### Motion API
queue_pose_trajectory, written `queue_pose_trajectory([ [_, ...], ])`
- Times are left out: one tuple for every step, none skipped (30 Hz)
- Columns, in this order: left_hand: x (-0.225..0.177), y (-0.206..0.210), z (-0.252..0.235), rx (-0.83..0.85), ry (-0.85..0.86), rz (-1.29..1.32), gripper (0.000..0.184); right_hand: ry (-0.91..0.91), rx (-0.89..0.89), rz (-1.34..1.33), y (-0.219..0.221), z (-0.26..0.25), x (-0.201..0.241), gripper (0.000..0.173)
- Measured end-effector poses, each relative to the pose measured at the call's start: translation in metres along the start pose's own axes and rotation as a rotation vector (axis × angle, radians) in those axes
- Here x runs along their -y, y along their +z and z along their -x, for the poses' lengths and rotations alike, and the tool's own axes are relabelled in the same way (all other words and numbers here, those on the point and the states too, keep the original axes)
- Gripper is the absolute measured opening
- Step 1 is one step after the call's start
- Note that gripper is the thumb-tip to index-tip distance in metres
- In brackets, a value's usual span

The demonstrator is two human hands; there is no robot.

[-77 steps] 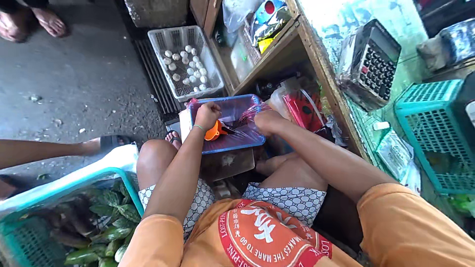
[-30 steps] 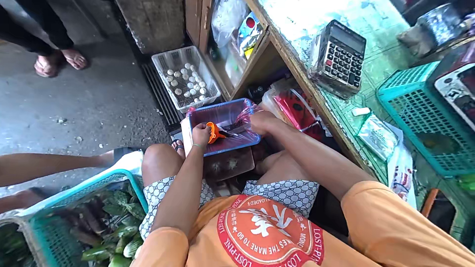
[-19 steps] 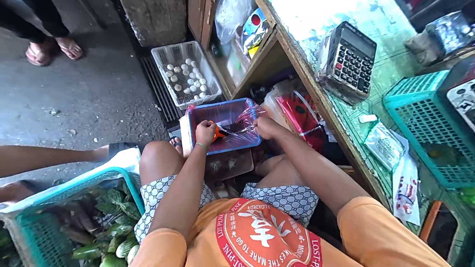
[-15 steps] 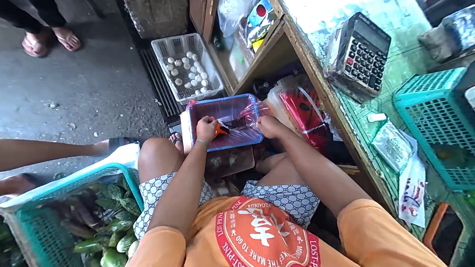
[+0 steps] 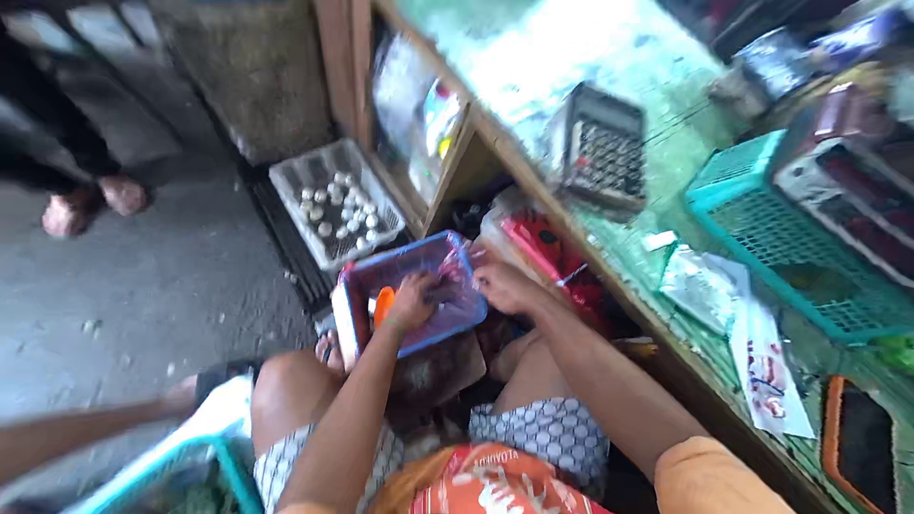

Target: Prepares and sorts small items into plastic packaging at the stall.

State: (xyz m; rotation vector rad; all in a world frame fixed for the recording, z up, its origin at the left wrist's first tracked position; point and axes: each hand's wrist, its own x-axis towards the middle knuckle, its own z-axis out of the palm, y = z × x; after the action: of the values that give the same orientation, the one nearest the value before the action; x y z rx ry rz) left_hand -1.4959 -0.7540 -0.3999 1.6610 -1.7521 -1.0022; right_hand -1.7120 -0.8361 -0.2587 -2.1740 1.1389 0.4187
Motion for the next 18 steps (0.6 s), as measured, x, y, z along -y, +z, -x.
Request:
queue_pose_trajectory([
  [-0.005, -0.006, -0.006, 0.064, 0.026, -0.018, 0.049, -0.020, -0.035, -0.053, -0.005, 0.012, -0.002, 0.031],
  [-0.008, -0.013, -0.010, 0.109, 0.037, 0.016, 0.042, -0.034, -0.083, -0.121, -0.008, 0.026, -0.006, 0.030],
  [-0.012, -0.023, -0.010, 0.133, 0.030, 0.101, 0.035, -0.049, -0.141, -0.212, -0.009, 0.038, -0.012, 0.029],
  [-0.018, -0.036, -0.009, 0.136, 0.005, 0.225, 0.030, -0.067, -0.207, -0.326, -0.007, 0.049, -0.017, 0.027],
  [-0.028, -0.049, -0.004, 0.107, -0.015, 0.387, 0.025, -0.081, -0.255, -0.442, -0.004, 0.059, -0.022, 0.026],
  [-0.041, -0.063, 0.004, 0.068, -0.028, 0.546, 0.022, -0.091, -0.294, -0.559, 0.000, 0.067, -0.023, 0.025],
  [-0.060, -0.080, 0.012, 0.026, -0.030, 0.678, 0.018, -0.095, -0.321, -0.694, 0.005, 0.073, -0.022, 0.024],
  [-0.085, -0.098, 0.019, -0.025, -0.013, 0.735, 0.015, -0.106, -0.341, -0.842, 0.009, 0.079, -0.019, 0.022],
  [-0.114, -0.116, 0.025, -0.082, 0.026, 0.693, 0.014, -0.141, -0.355, -0.999, 0.012, 0.085, -0.014, 0.020],
  [-0.146, -0.136, 0.029, -0.140, 0.081, 0.586, 0.014, -0.201, -0.372, -1.131, 0.014, 0.090, -0.008, 0.018],
  [-0.179, -0.156, 0.035, -0.190, 0.132, 0.447, 0.015, -0.274, -0.396, -1.224, 0.016, 0.095, -0.001, 0.020],
  [-0.208, -0.175, 0.044, -0.213, 0.166, 0.309, 0.015, -0.344, -0.402, -1.295, 0.020, 0.100, 0.007, 0.023],
  [-0.233, -0.191, 0.054, -0.225, 0.194, 0.197, 0.013, -0.415, -0.382, -1.347, 0.024, 0.102, 0.016, 0.026],
  [-0.255, -0.206, 0.060, -0.229, 0.248, 0.108, 0.009, -0.478, -0.359, -1.381, 0.024, 0.102, 0.024, 0.029],
  [-0.275, -0.218, 0.066, -0.214, 0.320, 0.031, 0.007, -0.523, -0.340, -1.403, 0.024, 0.103, 0.032, 0.030],
  [-0.293, -0.226, 0.072, -0.179, 0.388, -0.034, 0.004, -0.563, -0.322, -1.427, 0.026, 0.103, 0.038, 0.029],
  [-0.310, -0.236, 0.078, -0.131, 0.439, -0.103, 0.004, -0.612, -0.308, -1.440, 0.026, 0.102, 0.042, 0.028],
  [-0.325, -0.244, 0.083, -0.078, 0.479, -0.179, 0.007, -0.651, -0.302, -1.445, 0.027, 0.100, 0.046, 0.027],
])
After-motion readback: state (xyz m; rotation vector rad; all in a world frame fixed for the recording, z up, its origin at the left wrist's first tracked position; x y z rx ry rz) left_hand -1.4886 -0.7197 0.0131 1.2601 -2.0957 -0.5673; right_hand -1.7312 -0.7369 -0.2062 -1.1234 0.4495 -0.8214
